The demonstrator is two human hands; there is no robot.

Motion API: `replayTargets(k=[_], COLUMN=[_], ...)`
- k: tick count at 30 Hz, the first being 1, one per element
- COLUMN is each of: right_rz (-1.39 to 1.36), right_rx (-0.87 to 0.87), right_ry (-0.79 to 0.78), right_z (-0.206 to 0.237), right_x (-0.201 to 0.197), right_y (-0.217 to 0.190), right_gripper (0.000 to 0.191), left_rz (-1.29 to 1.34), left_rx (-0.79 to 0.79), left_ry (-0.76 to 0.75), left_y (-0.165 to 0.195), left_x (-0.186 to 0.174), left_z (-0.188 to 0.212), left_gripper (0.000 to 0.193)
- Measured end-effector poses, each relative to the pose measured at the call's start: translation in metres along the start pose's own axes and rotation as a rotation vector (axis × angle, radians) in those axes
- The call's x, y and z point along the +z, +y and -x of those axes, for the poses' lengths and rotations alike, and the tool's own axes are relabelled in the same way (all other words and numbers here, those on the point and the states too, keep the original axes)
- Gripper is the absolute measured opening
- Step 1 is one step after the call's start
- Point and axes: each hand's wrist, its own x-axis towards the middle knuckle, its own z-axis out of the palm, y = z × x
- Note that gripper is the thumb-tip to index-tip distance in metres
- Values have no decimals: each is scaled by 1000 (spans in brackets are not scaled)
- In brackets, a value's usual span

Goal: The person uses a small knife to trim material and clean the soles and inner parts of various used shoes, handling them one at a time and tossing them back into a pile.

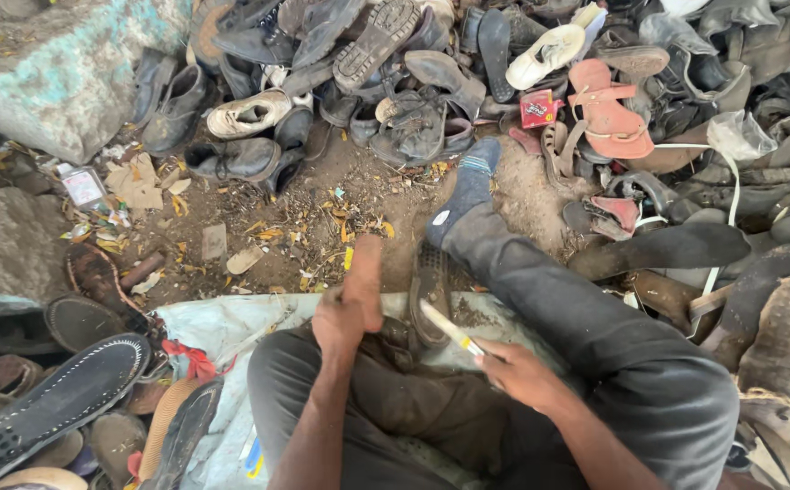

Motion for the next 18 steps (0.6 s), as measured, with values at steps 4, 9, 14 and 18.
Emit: replayTargets(k=[4,9,14,18], right_rz=[52,131,78,23], right_rx=[-168,-233,-100,-46], right_ry=[72,90,138,206], right_z=[-14,-13,-5,-14], right_x=[5,6,-4,-9], right_y=[-8,-13,-7,16], right_gripper=[46,42,36,44], left_rz=[-189,-30,-269,-420], left_rx=[3,-158,-59,361], left_ry=[-20,73,152,396], left_y=[-10,19,40,79], left_x=[23,57,67,17], left_z=[-6,2,16,15], left_gripper=[33,51,38,76])
